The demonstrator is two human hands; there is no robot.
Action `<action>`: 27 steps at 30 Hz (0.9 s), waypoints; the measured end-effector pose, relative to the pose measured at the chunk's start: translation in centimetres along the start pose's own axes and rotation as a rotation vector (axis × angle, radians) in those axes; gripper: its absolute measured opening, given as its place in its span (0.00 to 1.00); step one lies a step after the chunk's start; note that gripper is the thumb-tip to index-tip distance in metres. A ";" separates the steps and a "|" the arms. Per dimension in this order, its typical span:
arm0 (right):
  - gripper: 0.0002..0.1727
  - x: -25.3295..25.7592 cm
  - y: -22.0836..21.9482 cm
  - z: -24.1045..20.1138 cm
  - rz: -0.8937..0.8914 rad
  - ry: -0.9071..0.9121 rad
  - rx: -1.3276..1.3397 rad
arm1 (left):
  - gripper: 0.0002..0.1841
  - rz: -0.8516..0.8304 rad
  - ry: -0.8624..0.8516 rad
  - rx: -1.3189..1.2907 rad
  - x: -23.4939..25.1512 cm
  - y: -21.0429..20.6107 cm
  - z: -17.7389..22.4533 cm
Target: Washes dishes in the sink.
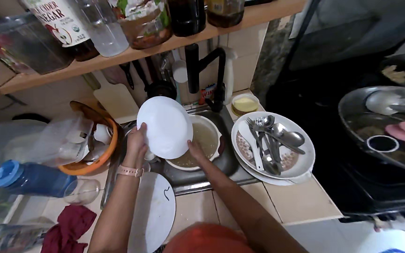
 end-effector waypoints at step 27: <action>0.11 -5.6 -5.3 -5.3 0.036 0.995 -0.322 | 0.13 0.007 0.052 -0.112 -2.5 -2.8 -2.4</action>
Point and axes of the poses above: each hand's wrist, its own x-axis towards the middle knuckle, its own y-axis out of the back of the hand, z = x × y, the point moved 2 cm from there along x, towards the middle knuckle, and after that the axes turned 4 degrees about x, right-handed, at the moved point
